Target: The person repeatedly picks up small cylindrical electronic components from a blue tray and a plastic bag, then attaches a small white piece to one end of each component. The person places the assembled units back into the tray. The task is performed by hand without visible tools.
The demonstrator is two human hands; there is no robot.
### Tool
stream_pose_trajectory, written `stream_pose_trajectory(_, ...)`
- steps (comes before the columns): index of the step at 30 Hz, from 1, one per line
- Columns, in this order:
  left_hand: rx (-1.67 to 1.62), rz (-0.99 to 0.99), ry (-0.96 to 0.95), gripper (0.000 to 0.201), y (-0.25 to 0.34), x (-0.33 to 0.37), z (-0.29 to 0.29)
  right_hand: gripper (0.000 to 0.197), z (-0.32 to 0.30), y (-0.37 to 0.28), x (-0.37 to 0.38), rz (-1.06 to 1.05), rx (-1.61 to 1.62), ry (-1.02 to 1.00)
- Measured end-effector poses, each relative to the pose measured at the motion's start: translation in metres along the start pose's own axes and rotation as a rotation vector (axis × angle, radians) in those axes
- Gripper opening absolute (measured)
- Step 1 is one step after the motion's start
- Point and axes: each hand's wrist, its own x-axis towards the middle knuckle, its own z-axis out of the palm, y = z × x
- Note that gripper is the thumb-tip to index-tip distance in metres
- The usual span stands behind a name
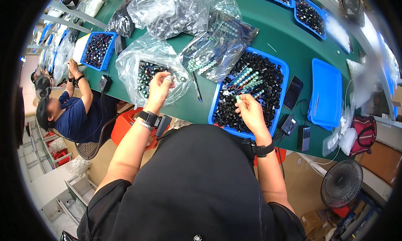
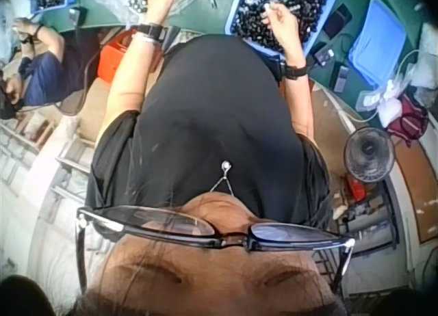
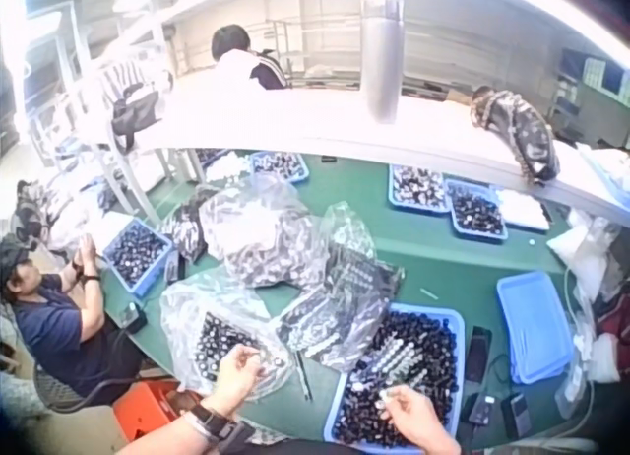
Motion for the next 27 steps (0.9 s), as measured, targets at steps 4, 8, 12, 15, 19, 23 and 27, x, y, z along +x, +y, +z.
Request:
stream_pose_trajectory(4,0.369,0.178,0.332,0.02,-0.034,0.027,-0.043,0.019,0.001,0.009,0.001,0.014,0.044,0.026)
stream_pose_trajectory(8,0.983,0.505,0.369,0.028,-0.024,0.037,-0.046,0.022,-0.003,0.014,0.001,0.046,0.154,0.098)
stream_pose_trajectory(12,0.747,0.448,-0.378,0.034,0.007,0.002,0.039,0.023,-0.008,0.026,0.003,0.061,0.175,0.124)
stream_pose_trajectory(15,0.672,0.409,-0.716,0.03,-0.012,-0.027,0.103,0.023,-0.008,0.028,0.001,0.069,0.15,0.099)
stream_pose_trajectory(19,0.752,0.349,-0.603,0.023,-0.046,-0.038,0.143,0.022,-0.005,0.027,-0.005,0.07,0.15,0.097)
stream_pose_trajectory(23,0.768,0.333,-0.585,0.014,-0.049,-0.037,0.152,0.023,-0.008,0.031,-0.009,0.084,0.183,0.079)
stream_pose_trajectory(27,0.662,0.259,-0.629,0.014,-0.034,-0.037,0.145,0.024,-0.012,0.026,-0.009,0.098,0.22,0.071)
